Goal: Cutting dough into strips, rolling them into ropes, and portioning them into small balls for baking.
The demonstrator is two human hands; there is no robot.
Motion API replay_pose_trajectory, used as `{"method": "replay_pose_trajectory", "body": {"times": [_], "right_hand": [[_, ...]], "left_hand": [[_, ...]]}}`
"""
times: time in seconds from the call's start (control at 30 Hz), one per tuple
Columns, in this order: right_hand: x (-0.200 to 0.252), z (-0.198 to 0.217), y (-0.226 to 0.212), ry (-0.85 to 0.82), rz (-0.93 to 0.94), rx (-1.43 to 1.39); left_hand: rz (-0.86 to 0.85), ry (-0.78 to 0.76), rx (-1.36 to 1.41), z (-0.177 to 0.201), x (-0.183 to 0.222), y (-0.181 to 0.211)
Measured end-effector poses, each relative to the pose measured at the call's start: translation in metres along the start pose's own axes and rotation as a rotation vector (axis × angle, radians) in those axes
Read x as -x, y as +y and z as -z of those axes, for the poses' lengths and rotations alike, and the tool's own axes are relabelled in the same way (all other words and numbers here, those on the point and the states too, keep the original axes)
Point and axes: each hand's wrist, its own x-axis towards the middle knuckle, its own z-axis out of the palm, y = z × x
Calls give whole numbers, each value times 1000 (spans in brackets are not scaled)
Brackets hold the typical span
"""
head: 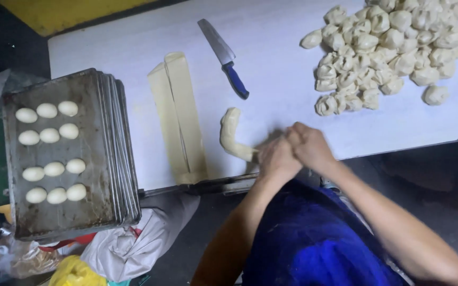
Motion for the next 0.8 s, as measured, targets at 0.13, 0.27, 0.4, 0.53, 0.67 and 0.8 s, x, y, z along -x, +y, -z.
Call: {"method": "replay_pose_trajectory", "body": {"times": [0.13,0.27,0.4,0.53,0.67,0.8], "right_hand": [[-25,58,51,-17,-37,-9],[54,99,-8,-505,-62,-163],[140,106,-115,-647,786,175],[62,135,-75,93,623,230],[-15,80,56,247,297,276],[-18,-24,26,50,13,48]], "left_hand": [[-174,-40,-104,-24,-35,37],[-107,-80,-372,-5,-66,52],[109,-160,-330,-13,-92,43],[-338,122,-371,-49,-84,-21],[-310,157,-315,-21,-56,-43],[-347,131,-113,-8,-39,-54]]}}
